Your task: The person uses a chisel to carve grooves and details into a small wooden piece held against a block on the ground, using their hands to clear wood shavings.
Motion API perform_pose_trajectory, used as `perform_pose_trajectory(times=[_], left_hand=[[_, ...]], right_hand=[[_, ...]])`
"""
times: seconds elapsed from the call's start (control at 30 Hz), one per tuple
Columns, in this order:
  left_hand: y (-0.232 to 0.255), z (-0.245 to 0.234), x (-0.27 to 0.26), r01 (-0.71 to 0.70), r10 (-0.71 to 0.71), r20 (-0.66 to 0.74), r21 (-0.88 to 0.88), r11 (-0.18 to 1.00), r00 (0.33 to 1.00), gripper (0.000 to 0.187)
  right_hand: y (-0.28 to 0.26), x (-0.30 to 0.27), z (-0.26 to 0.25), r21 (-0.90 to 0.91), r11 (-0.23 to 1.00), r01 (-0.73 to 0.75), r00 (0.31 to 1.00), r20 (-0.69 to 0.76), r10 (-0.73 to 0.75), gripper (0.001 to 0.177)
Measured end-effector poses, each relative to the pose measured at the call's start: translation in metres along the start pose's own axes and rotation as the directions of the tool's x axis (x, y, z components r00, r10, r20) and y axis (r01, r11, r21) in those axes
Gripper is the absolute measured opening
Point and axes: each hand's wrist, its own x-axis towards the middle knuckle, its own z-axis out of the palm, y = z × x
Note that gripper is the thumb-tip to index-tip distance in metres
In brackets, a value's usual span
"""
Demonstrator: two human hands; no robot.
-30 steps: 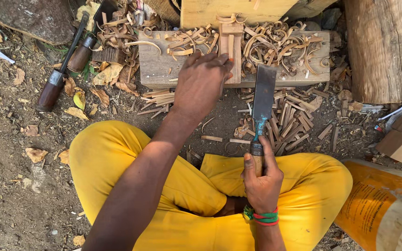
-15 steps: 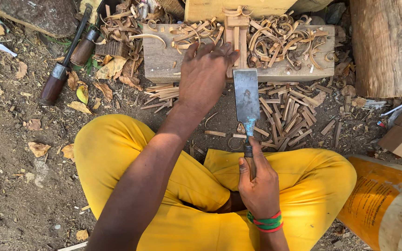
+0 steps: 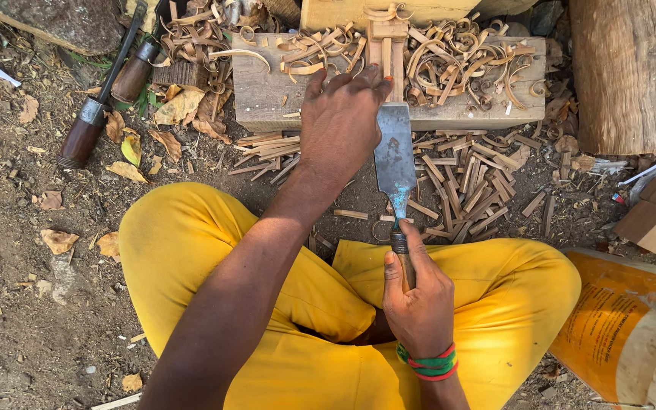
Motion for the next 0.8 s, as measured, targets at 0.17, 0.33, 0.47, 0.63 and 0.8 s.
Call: perform_pose_trajectory(times=[0.17,0.33,0.47,0.63,0.8], left_hand=[[0.001,-0.001,-0.001,-0.002,0.002,-0.008,-0.004,1.0,1.0,0.052],[0.001,-0.001,-0.001,0.006,-0.007,-0.033,-0.016,1.0,0.999,0.049],[0.004,-0.009,-0.001,-0.059,0.061,-0.098,0.023,0.998,0.993,0.047],[0.032,-0.019,-0.044,-0.006,0.056,0.345,-0.144,0.99,0.937,0.031],[0.036,0.012,-0.047,-0.206,0.214,-0.059,0.11,0.972,0.975,0.045]], right_hand=[[-0.004,0.003,-0.004,0.022,0.999,0.024,1.0,0.016,-0.024,0.047],[-0.02,0.009,-0.007,-0.076,0.992,-0.096,0.992,0.079,0.102,0.05],[-0.031,0.013,-0.01,-0.138,0.96,-0.244,0.954,0.146,0.263,0.054],[-0.033,0.015,-0.004,-0.029,0.988,-0.152,0.985,0.079,0.154,0.049],[-0.03,0.032,0.014,-0.087,0.971,-0.223,0.972,0.059,0.228,0.053]])
